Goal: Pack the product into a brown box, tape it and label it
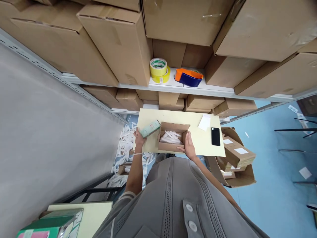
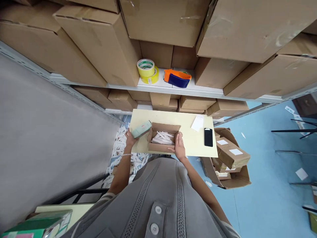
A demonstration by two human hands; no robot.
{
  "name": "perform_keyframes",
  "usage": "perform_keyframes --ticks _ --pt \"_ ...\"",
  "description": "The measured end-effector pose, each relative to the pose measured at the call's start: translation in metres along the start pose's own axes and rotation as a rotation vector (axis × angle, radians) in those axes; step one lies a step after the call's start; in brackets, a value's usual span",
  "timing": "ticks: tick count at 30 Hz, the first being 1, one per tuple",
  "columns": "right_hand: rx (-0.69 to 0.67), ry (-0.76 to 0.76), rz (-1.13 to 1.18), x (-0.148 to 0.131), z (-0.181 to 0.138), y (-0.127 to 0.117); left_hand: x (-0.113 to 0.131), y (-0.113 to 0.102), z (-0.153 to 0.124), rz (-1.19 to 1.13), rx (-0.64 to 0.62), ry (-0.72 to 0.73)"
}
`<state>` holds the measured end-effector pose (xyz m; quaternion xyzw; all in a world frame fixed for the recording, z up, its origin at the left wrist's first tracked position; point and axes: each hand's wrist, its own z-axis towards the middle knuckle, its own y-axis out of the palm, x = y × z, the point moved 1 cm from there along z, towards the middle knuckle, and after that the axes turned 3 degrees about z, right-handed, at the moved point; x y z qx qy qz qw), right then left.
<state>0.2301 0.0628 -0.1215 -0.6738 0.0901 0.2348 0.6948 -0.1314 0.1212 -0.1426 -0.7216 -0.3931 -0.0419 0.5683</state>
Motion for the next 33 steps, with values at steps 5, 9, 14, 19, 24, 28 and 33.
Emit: perform_keyframes --ticks 5,9,14,19,24,28,33 --pt "-0.027 0.013 0.014 -0.002 0.0 -0.002 0.024 -0.001 0.009 0.259 -0.124 -0.054" --pt "-0.037 0.028 0.018 -0.004 0.0 -0.003 0.029 0.0 0.013 0.272 -0.109 -0.061" --pt "-0.015 0.035 0.026 -0.005 0.0 -0.002 0.022 -0.007 0.009 0.256 -0.07 -0.009" --pt "-0.01 0.056 0.034 -0.005 -0.001 0.002 0.01 -0.027 -0.004 0.227 -0.013 -0.016" --pt "-0.03 0.106 0.062 -0.005 -0.002 0.003 0.008 -0.085 -0.029 0.056 0.205 0.059" --pt "-0.058 0.121 0.126 -0.004 0.0 0.001 0.048 -0.131 -0.062 0.059 0.301 0.234" --pt "-0.065 0.101 0.191 0.0 0.005 0.001 0.133 -0.1 -0.104 -0.143 0.068 0.442"
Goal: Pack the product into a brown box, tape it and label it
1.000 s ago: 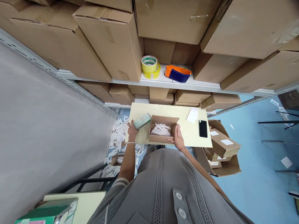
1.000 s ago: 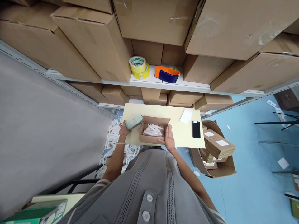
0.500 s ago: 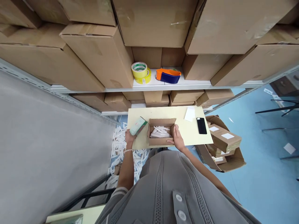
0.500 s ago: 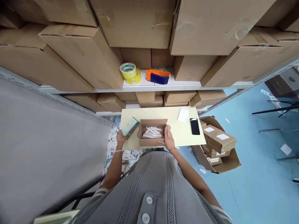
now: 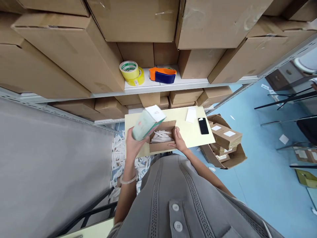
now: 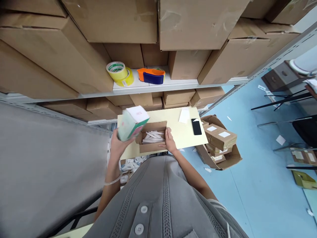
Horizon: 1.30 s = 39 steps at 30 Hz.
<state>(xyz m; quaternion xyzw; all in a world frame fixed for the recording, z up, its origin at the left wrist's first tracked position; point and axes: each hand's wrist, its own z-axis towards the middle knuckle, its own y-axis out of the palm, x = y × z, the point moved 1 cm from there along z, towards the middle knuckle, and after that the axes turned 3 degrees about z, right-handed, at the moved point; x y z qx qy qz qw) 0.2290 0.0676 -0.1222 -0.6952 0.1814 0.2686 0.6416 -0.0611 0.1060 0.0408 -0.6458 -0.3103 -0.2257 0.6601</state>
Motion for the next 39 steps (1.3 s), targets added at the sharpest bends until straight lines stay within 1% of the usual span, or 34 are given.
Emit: perform_keyframes --ticks 2,3,4,6,8,10,12,14,18,22,26,31,36,39 --pt "0.004 -0.008 0.019 0.001 0.001 0.001 0.021 0.034 0.0 -0.096 -0.141 0.033" --pt "0.009 -0.008 0.027 0.002 0.001 0.001 0.026 0.049 0.001 -0.09 -0.181 0.034" --pt "0.015 -0.006 0.035 0.002 0.001 0.001 0.027 0.06 0.002 -0.046 -0.191 0.036" --pt "0.027 0.003 0.056 0.002 0.0 0.002 0.021 0.073 0.004 0.096 -0.213 0.051" --pt "0.041 0.022 0.088 0.001 -0.003 0.004 0.01 0.074 0.007 0.267 -0.26 0.077" --pt "0.052 0.055 0.121 0.0 -0.005 0.005 0.002 0.071 0.009 0.425 -0.337 0.104" --pt "0.06 0.081 0.137 0.0 -0.006 0.006 0.0 0.073 0.01 0.545 -0.4 0.127" --pt "0.068 0.083 0.138 0.0 -0.007 0.007 0.003 0.08 0.009 0.609 -0.425 0.147" --pt "0.094 0.101 0.166 0.002 -0.009 0.006 0.007 0.104 0.01 0.621 -0.451 0.142" --pt "0.082 0.109 0.203 0.002 -0.01 0.006 -0.007 0.122 0.012 0.644 -0.479 0.077" --pt "0.06 0.086 0.203 0.001 -0.009 0.006 -0.022 0.137 0.012 0.671 -0.552 0.054" --pt "0.042 0.098 0.198 0.002 -0.007 0.006 -0.026 0.156 0.018 0.661 -0.586 -0.005" --pt "0.002 0.116 0.177 0.003 -0.007 0.004 -0.02 0.167 0.025 0.629 -0.601 -0.086" --pt "0.002 0.108 0.195 0.004 -0.006 0.002 -0.012 0.163 0.022 0.601 -0.616 -0.117"
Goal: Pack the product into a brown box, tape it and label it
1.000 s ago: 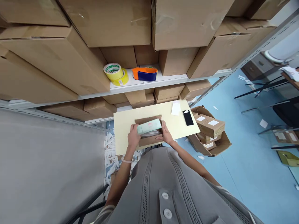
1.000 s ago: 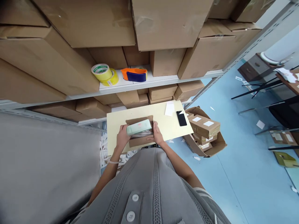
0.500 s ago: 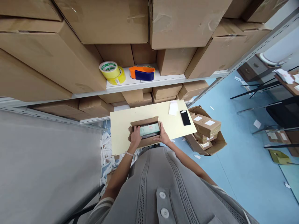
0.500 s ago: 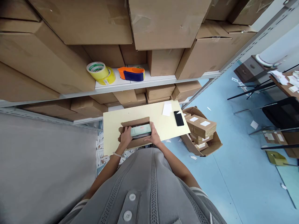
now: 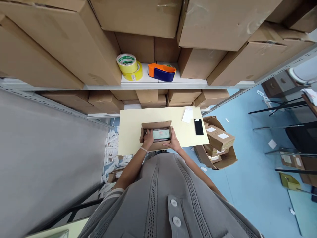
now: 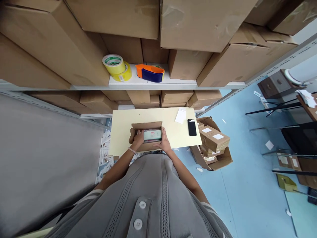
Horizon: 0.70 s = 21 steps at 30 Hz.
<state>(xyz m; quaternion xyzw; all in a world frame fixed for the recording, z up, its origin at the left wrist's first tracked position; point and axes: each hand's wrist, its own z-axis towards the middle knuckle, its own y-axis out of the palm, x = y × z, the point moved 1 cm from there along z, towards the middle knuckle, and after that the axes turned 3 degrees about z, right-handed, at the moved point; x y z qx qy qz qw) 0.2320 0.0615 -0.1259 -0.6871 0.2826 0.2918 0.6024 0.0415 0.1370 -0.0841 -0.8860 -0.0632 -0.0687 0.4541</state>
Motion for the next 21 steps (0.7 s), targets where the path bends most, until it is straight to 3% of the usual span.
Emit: perform_keyframes --ticks 3,6,8,10,13,17,19,21 --pt "-0.006 -0.015 0.026 0.0 0.001 -0.006 -0.005 -0.009 -0.026 -0.041 0.041 0.043" --pt "-0.001 -0.017 0.031 0.001 0.0 -0.019 -0.029 -0.02 -0.062 -0.153 0.308 0.167" --pt "0.046 0.001 0.037 0.003 -0.002 -0.031 -0.056 -0.022 -0.082 -0.224 0.492 0.161" --pt "0.126 0.048 0.061 0.009 -0.003 -0.042 -0.084 -0.015 -0.092 -0.243 0.569 0.102" --pt "0.235 0.205 0.151 0.023 -0.004 -0.051 -0.115 0.013 -0.088 -0.212 0.453 0.086" --pt "0.122 0.409 0.234 0.046 -0.006 -0.043 -0.119 0.056 -0.064 -0.244 0.303 0.228" --pt "0.022 0.342 0.19 0.052 -0.008 -0.037 -0.113 0.069 -0.054 -0.279 0.3 0.309" --pt "-0.041 0.167 0.099 0.051 -0.01 -0.035 -0.108 0.075 -0.046 -0.305 0.326 0.373"
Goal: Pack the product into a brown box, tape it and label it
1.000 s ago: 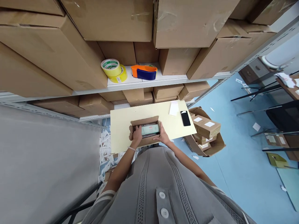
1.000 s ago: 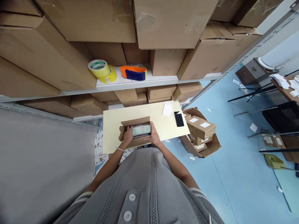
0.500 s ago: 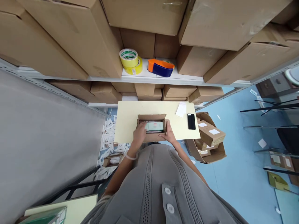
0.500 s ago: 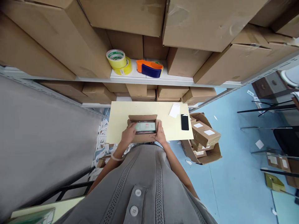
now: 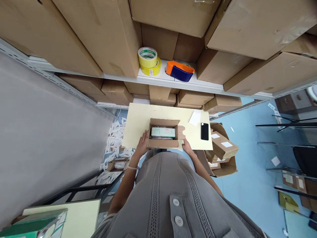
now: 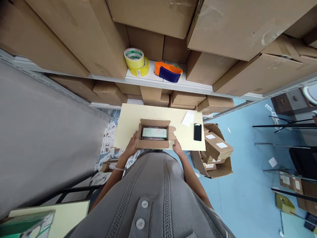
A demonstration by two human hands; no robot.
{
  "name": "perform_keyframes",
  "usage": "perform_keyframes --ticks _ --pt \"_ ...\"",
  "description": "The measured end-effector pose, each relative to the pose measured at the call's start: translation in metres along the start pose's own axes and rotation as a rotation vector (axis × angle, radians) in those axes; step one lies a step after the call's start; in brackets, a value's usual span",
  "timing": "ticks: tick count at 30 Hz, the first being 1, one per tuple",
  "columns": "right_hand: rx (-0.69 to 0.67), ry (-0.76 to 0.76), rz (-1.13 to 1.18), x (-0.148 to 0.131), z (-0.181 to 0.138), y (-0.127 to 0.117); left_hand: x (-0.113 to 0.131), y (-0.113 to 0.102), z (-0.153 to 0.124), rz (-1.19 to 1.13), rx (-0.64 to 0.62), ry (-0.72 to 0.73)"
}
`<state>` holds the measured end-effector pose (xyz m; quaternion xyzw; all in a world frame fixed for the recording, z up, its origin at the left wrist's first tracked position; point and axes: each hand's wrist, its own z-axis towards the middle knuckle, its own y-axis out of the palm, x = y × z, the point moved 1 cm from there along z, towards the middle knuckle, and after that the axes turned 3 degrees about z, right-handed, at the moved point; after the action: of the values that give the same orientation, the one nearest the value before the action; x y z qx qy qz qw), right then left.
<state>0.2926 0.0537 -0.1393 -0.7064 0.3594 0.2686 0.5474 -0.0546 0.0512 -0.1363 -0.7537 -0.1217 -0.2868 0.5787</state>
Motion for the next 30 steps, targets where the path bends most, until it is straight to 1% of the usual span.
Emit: perform_keyframes --ticks 2,3,7,10,14,20,23,26,28,30 --pt "-0.042 -0.167 -0.101 -0.007 -0.003 0.0 0.0 0.001 0.004 -0.012 0.026 0.042" --pt "-0.055 -0.226 -0.148 -0.013 -0.004 -0.001 0.0 0.0 0.006 -0.011 0.033 0.058" --pt "-0.137 -0.383 -0.379 -0.041 -0.004 -0.004 0.0 -0.015 0.009 0.056 0.02 0.113" --pt "-0.147 -0.407 -0.484 -0.053 -0.002 -0.003 0.005 -0.027 0.012 0.145 0.021 0.158" --pt "-0.143 -0.413 -0.543 -0.055 -0.001 -0.002 0.016 -0.039 0.016 0.218 0.016 0.215" --pt "-0.147 -0.439 -0.613 -0.055 -0.002 -0.004 0.022 -0.047 0.016 0.243 0.036 0.208" --pt "-0.142 -0.422 -0.581 -0.055 0.002 -0.005 0.02 -0.046 0.019 0.201 0.024 0.177" --pt "-0.106 -0.367 -0.425 -0.054 0.009 -0.004 0.018 -0.043 0.026 0.07 0.009 0.106" --pt "-0.055 -0.325 -0.278 -0.054 0.015 -0.003 0.018 -0.039 0.031 -0.065 0.043 0.041" --pt "0.013 -0.292 -0.152 -0.057 0.019 0.0 0.02 -0.036 0.036 -0.218 0.132 -0.028"
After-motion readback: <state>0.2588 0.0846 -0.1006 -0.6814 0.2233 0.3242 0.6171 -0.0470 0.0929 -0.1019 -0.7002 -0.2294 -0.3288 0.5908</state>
